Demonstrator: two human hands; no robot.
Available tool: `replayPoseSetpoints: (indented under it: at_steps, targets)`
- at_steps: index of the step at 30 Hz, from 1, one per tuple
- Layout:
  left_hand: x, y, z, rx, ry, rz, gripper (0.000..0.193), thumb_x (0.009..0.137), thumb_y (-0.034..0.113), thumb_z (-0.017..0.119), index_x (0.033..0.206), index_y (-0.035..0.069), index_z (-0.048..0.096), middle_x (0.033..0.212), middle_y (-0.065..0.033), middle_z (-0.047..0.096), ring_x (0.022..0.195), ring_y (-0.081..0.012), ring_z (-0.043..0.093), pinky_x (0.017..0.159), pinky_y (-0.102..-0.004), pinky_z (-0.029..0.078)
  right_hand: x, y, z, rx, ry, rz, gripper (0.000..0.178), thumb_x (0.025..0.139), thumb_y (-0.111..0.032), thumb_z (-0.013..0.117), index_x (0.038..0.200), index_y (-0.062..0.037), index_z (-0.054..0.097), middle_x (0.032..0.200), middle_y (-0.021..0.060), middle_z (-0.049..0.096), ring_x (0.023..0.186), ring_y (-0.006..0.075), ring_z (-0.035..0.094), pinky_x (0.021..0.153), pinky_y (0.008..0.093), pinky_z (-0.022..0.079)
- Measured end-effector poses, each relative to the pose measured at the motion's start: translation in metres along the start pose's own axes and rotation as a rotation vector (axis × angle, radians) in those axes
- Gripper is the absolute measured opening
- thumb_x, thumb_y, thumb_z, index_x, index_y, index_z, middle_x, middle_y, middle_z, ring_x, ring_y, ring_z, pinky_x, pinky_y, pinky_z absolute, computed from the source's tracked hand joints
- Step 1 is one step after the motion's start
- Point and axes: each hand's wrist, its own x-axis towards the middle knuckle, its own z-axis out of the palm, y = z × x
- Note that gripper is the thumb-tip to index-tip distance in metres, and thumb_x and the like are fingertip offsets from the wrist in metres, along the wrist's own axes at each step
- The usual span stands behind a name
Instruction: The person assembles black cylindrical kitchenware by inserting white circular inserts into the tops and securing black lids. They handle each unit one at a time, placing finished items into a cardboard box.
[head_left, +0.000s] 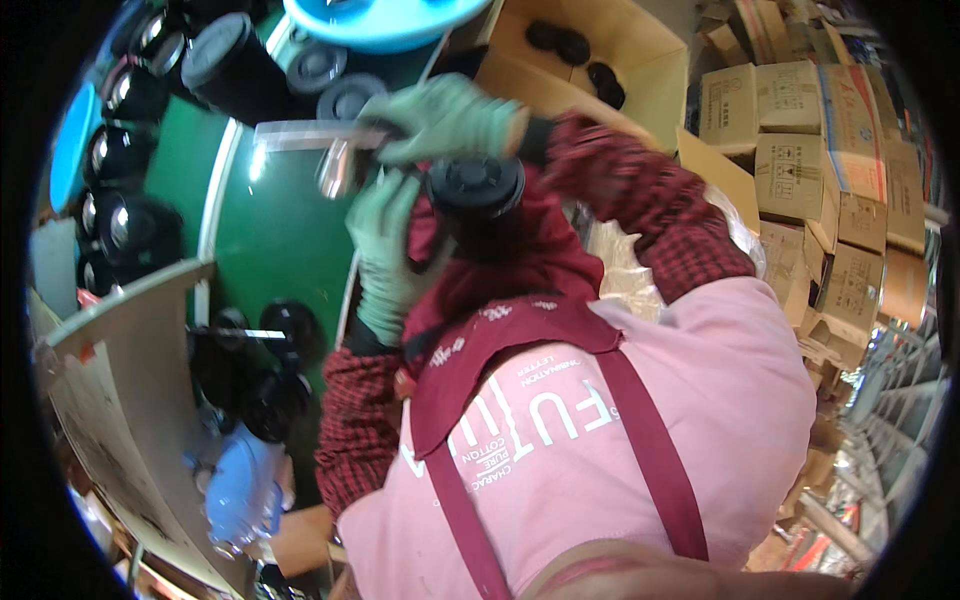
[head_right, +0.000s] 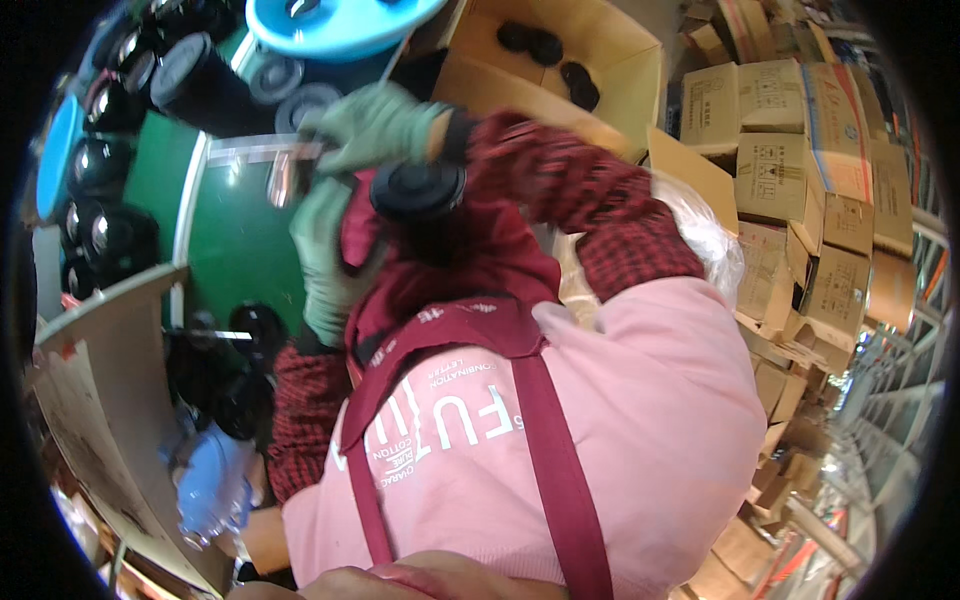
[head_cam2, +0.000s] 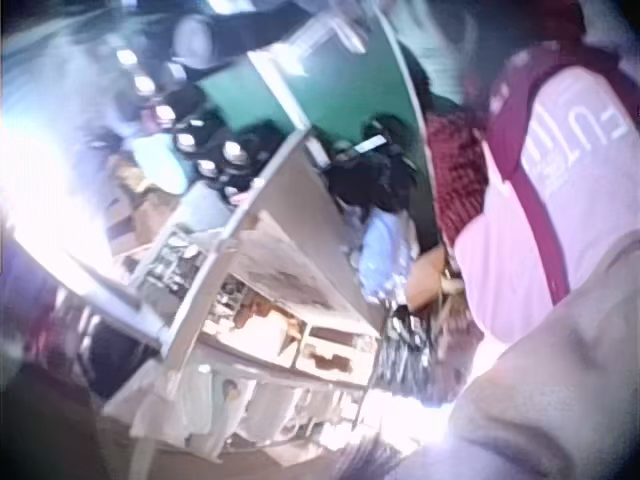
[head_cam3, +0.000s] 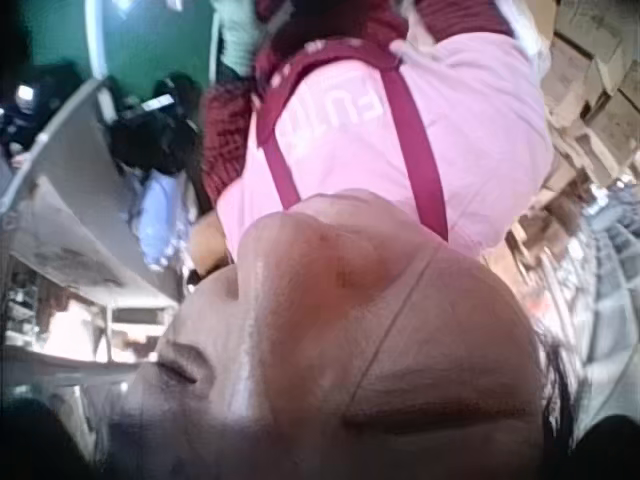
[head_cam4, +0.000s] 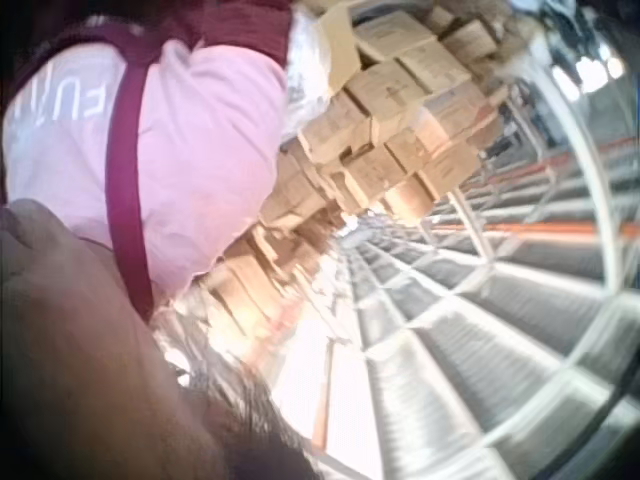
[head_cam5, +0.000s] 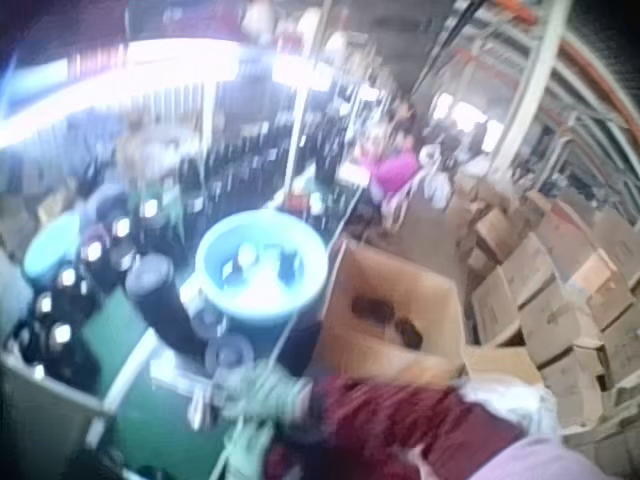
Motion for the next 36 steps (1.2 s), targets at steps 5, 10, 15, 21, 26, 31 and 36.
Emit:
replayPoseSetpoints:
  at_steps: [5,10,15,21,26,31,36]
  targets:
    - [0.068,0.012,-0.026,0.039,0.185,0.077,0.067,0.076,0.013,0.082,0.138,0.009,0.058,0.133,-0.0149,0.058,0.125,-0.0348,0.053,0.104,-0.0468,0.041,-0.087,0.057,-0.052,-0.279,-0.121,0.029,0.038,0.091,-0.041,0.066,0.122,-0.0197,0.067,0.094,0.0114,0.071,0.091,0.0303,0.069,0.084,0.042,0.053]
    - [0.1,-0.018,0.031,-0.046,-0.463,-0.06,0.039,0.096,0.039,0.062,0.123,0.012,0.067,0.112,-0.0088,0.07,0.106,-0.0332,0.065,0.09,-0.0462,0.048,-0.104,0.06,-0.043,-0.13,-0.136,-0.03,0.038,0.088,-0.035,0.068,0.123,-0.021,0.066,0.105,0.0092,0.07,0.1,0.0311,0.065,0.088,0.043,0.051]
    - [0.106,0.042,0.033,0.425,-0.663,-0.231,0.044,0.098,0.039,0.059,0.13,0.009,0.062,0.116,-0.0168,0.068,0.105,-0.0365,0.067,0.088,-0.0451,0.052,-0.114,0.097,-0.019,-0.014,-0.094,-0.047,0.044,0.086,-0.032,0.069,0.128,-0.0219,0.062,0.104,0.0111,0.068,0.099,0.0334,0.065,0.091,0.0445,0.051]
    - [0.092,-0.01,0.038,0.028,-0.547,-0.18,0.034,0.096,0.039,0.061,0.114,0.011,0.068,0.103,-0.0144,0.069,0.091,-0.0383,0.067,0.077,-0.0467,0.053,-0.12,0.09,-0.007,0.043,0.183,-0.275,0.052,0.092,-0.043,0.067,0.135,-0.0144,0.06,0.11,0.01,0.069,0.089,0.0289,0.067,0.084,0.0392,0.054]
    - [0.098,-0.013,0.05,0.097,-0.539,0.117,0.029,0.089,0.028,0.065,0.11,0.008,0.065,0.098,-0.0157,0.065,0.09,-0.0378,0.064,0.077,-0.0479,0.049,-0.107,0.122,0.005,1.25,0.011,0.296,0.044,0.093,-0.043,0.07,0.112,-0.0042,0.073,0.082,0.0035,0.068,0.072,0.0105,0.06,0.062,0.0288,0.049]
    - [0.101,-0.049,0.046,0.0,-0.553,0.144,0.055,0.088,0.037,0.062,0.138,0.015,0.059,0.141,-0.0063,0.058,0.135,-0.0282,0.049,0.118,-0.045,0.026,-0.128,0.023,-0.009,0.58,0.102,-0.298,0.024,0.091,-0.034,0.065,0.093,-0.0108,0.072,0.077,0.0084,0.067,0.072,0.0253,0.064,0.07,0.0389,0.048]
    - [0.123,-0.053,0.113,-0.769,-0.453,-0.225,0.048,0.106,0.032,0.05,0.143,0.001,0.052,0.144,-0.018,0.054,0.134,-0.0313,0.05,0.111,-0.039,0.039,-0.079,-0.077,0.045,0.387,0.024,-0.506,0.02,0.089,-0.033,0.068,0.094,-0.015,0.073,0.075,0.0065,0.068,0.076,0.0274,0.066,0.076,0.042,0.048]
